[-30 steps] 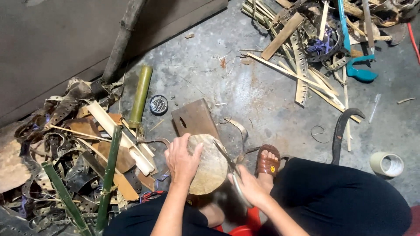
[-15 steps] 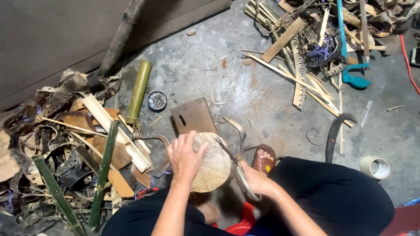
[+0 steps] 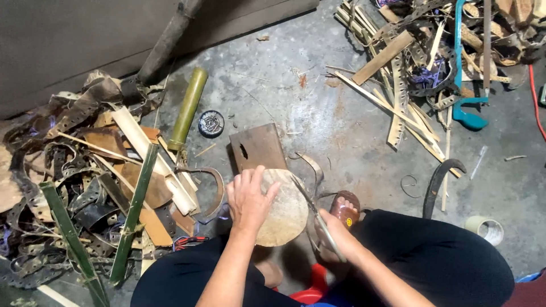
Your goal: Trimming the excess skin from a drum head using scissors
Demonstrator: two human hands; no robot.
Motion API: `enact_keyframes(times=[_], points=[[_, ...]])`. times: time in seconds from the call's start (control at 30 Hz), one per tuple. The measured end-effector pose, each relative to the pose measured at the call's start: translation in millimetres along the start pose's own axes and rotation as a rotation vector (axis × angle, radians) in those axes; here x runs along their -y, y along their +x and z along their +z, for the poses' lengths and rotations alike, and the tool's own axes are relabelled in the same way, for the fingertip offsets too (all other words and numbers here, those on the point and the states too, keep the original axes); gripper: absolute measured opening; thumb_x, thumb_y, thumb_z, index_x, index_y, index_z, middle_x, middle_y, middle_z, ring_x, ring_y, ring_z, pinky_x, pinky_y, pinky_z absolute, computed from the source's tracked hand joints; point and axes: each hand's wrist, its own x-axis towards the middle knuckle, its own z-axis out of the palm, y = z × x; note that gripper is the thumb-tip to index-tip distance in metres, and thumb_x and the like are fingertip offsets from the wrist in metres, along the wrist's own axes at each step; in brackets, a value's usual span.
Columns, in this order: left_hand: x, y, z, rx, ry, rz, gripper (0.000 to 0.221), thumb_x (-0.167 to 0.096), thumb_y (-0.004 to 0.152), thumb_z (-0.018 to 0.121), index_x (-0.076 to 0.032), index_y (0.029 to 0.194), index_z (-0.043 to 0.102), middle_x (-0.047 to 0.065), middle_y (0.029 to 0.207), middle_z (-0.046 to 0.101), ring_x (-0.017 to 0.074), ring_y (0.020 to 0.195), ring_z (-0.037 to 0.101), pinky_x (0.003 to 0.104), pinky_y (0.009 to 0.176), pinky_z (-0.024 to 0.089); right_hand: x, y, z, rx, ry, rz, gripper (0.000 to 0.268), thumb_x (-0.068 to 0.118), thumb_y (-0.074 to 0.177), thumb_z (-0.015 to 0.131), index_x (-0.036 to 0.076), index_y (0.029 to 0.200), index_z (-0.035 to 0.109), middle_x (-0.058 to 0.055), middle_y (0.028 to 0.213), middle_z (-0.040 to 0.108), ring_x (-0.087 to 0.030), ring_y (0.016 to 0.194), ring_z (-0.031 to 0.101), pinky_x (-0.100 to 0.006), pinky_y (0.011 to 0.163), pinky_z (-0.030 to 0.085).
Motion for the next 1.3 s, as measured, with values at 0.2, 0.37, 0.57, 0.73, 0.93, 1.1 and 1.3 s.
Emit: enact_keyframes(times=[0.2, 0.37, 0.57, 0.73, 0.93, 1.1, 1.3], points=[[-2, 1, -3, -0.011, -0.018, -0.004, 0.056, -0.057, 0.082, 0.072, -0.024, 0.125, 0.061, 0.004, 0.104, 0.062, 0.0302, 0.096, 0.058, 0.046, 0.083, 0.043, -17, 35, -44, 0.208, -0.385, -0.21, 0.026, 0.004, 0.093, 0.058, 0.017, 0.076, 0.044, 0.001, 0.064, 0.038, -0.01, 0.049, 0.032, -0.027, 0.039, 0.016], [2, -2, -3, -0.034, -0.011, 0.007, 0.056, -0.059, 0.081, 0.073, -0.023, 0.123, 0.062, 0.004, 0.102, 0.062, 0.0298, 0.094, 0.058, 0.045, 0.082, 0.044, 10, -32, -43, 0.302, -0.892, -0.495, 0.057, 0.018, 0.088, 0.069, 0.012, 0.141, 0.047, -0.007, 0.12, 0.055, -0.016, 0.104, 0.055, -0.03, 0.085, 0.043], [1, -2, 2, -0.044, -0.033, 0.019, 0.055, -0.06, 0.081, 0.072, -0.024, 0.122, 0.063, 0.004, 0.102, 0.062, 0.0292, 0.093, 0.057, 0.044, 0.08, 0.042, -11, -34, -46, -0.126, -1.268, -0.676, 0.075, 0.041, 0.091, 0.061, 0.016, 0.156, 0.035, -0.011, 0.158, 0.045, -0.025, 0.147, 0.042, -0.038, 0.119, 0.033], [3, -1, 1, -0.067, -0.027, 0.027, 0.056, -0.06, 0.081, 0.072, -0.023, 0.122, 0.063, 0.005, 0.103, 0.062, 0.031, 0.093, 0.058, 0.046, 0.079, 0.043, -34, 9, -52, 0.155, -0.431, -0.559, 0.043, 0.021, 0.086, 0.077, 0.008, 0.126, 0.068, 0.0, 0.105, 0.076, -0.008, 0.088, 0.065, -0.022, 0.079, 0.049], [7, -3, 3, -0.048, -0.048, 0.022, 0.051, -0.06, 0.085, 0.07, -0.025, 0.121, 0.062, 0.004, 0.1, 0.061, 0.0308, 0.091, 0.057, 0.046, 0.079, 0.043, 8, -24, -22, -0.036, -0.929, -0.426, 0.031, 0.042, 0.092, 0.067, 0.022, 0.112, 0.053, 0.003, 0.101, 0.065, -0.009, 0.095, 0.062, -0.028, 0.09, 0.048], [3, 0, -3, -0.061, -0.051, 0.039, 0.054, -0.06, 0.082, 0.072, -0.023, 0.121, 0.064, 0.005, 0.1, 0.062, 0.0312, 0.092, 0.057, 0.047, 0.08, 0.043, 21, -13, -18, 0.088, -1.08, -0.395, 0.044, 0.052, 0.097, 0.049, 0.018, 0.126, 0.046, -0.001, 0.118, 0.059, -0.011, 0.111, 0.059, -0.029, 0.104, 0.043], [17, -7, 22, -0.152, -0.124, 0.059, 0.063, -0.073, 0.087, 0.06, -0.024, 0.125, 0.064, -0.002, 0.103, 0.06, 0.0205, 0.102, 0.062, 0.042, 0.089, 0.046, 56, -46, 11, 0.057, -0.999, -0.304, 0.065, 0.065, 0.088, 0.066, 0.014, 0.122, 0.045, -0.024, 0.108, 0.064, -0.046, 0.116, 0.063, -0.051, 0.103, 0.043]])
